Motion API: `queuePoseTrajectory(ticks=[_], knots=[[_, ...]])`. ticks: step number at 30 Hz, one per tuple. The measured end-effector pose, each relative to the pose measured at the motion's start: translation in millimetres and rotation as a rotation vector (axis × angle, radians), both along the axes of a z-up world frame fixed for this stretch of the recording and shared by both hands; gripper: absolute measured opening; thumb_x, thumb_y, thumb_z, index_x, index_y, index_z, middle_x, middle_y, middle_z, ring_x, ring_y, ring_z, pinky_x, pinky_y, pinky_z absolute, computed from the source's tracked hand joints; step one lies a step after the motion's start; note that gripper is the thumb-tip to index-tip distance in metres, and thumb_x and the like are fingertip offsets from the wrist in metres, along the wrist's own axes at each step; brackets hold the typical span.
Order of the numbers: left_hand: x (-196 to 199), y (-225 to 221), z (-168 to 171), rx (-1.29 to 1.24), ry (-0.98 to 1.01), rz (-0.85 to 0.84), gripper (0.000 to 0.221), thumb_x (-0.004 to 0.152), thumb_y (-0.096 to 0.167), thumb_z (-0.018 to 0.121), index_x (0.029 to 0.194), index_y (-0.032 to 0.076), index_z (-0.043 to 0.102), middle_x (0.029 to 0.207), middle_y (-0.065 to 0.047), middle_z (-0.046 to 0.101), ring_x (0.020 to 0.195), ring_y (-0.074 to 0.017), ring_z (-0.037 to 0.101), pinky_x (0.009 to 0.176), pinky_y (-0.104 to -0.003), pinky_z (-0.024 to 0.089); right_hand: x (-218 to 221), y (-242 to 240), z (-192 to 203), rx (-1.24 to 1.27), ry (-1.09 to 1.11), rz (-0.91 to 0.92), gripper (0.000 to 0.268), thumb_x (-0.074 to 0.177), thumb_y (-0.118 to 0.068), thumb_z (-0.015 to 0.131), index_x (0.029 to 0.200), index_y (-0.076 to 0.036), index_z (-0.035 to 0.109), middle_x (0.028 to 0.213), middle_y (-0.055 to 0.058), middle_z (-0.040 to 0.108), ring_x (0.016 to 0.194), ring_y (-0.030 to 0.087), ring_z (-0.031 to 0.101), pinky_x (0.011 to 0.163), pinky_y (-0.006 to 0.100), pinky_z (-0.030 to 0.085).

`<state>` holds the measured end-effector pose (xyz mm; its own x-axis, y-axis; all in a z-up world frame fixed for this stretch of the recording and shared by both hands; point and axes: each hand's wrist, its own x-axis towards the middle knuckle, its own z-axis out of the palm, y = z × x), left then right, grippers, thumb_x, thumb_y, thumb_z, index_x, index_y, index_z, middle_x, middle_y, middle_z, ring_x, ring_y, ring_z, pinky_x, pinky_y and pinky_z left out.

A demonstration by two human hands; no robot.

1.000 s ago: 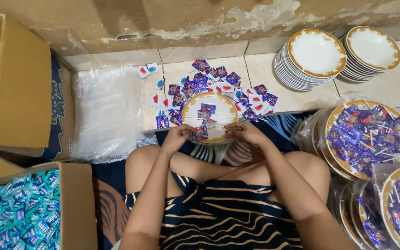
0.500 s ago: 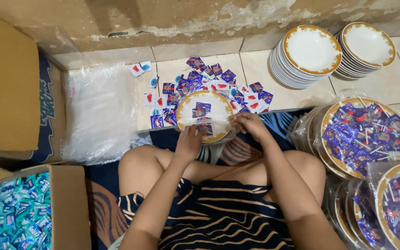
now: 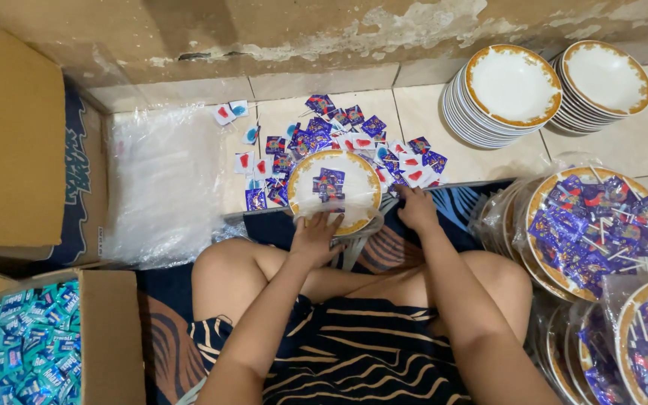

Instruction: Placing small packets on plates and wrapping them in plastic film

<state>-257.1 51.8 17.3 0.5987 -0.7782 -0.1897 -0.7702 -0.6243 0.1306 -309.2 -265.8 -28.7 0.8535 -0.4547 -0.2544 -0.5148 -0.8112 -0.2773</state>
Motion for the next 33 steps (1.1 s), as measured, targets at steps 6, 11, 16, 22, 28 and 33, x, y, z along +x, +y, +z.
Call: queuePoseTrajectory(ticks=[6,11,16,22,28,33], knots=[[1.8,6.0,-8.0,-0.153,-0.067,-0.068,0.059,0.09,0.05,0.061,0.143,0.024,0.055,0.14,-0.006,0.057,0.129,-0.0256,0.051,0.091,-0.049,0.032,-8.0,16.8,0.4,-0.256,-0.138,0.04,0.038,0.087,-0.015,0.06,0.124,-0.018,0.068,0.116,0.01,0.066,0.115,0.036,0.062,0.091,0.055,0.054],[25.9,19.0,7.3,-0.506,-0.111,0.066,0.021,0.091,0.038,0.06,0.101,0.025,0.071,0.091,0.004,0.065,0.09,-0.0178,0.065,0.081,-0.038,0.036,3.0,16.6,26.2,0.101,-0.308,-0.191,0.032,0.093,-0.025,0.064,0.122,-0.018,0.071,0.113,0.016,0.065,0.106,0.042,0.066,0.092,0.06,0.05],[72.6,63.8,31.3,-0.579,-0.166,0.371,0.019,0.09,0.025,0.057,0.107,0.02,0.067,0.098,-0.001,0.068,0.097,-0.025,0.068,0.078,-0.046,0.048,-10.7,70.0,105.7,0.626,-0.499,-0.08,0.043,0.075,-0.017,0.076,0.118,-0.023,0.072,0.103,0.006,0.07,0.095,0.025,0.068,0.088,0.041,0.053],[113.1,99.2,-32.0,-0.131,0.25,0.839,0.048,0.089,0.036,0.065,0.133,0.019,0.061,0.146,-0.018,0.041,0.142,-0.0446,0.034,0.106,-0.062,0.036,-20.0,95.1,134.2,0.772,-0.345,0.324,0.021,0.08,-0.01,0.078,0.1,-0.015,0.08,0.099,0.012,0.078,0.104,0.031,0.072,0.094,0.043,0.053],[98.0,84.5,-8.5,0.016,0.349,0.81,0.053,0.097,0.041,0.058,0.149,0.043,0.05,0.168,-0.025,0.019,0.157,-0.0434,0.003,0.117,-0.065,0.011,-23.4,108.2,158.9,0.559,-0.22,0.438,0.038,0.084,-0.022,0.073,0.121,-0.015,0.074,0.117,0.019,0.074,0.116,0.046,0.063,0.097,0.055,0.05],[85.8,78.8,30.6,0.124,0.388,0.798,0.056,0.1,0.046,0.054,0.155,0.038,0.044,0.167,-0.03,0.019,0.157,-0.0442,0.002,0.119,-0.066,0.009,-22.1,125.0,129.8,0.51,-0.098,0.547,0.044,0.089,-0.033,0.068,0.125,-0.008,0.069,0.125,0.021,0.07,0.121,0.046,0.061,0.104,0.053,0.048]])
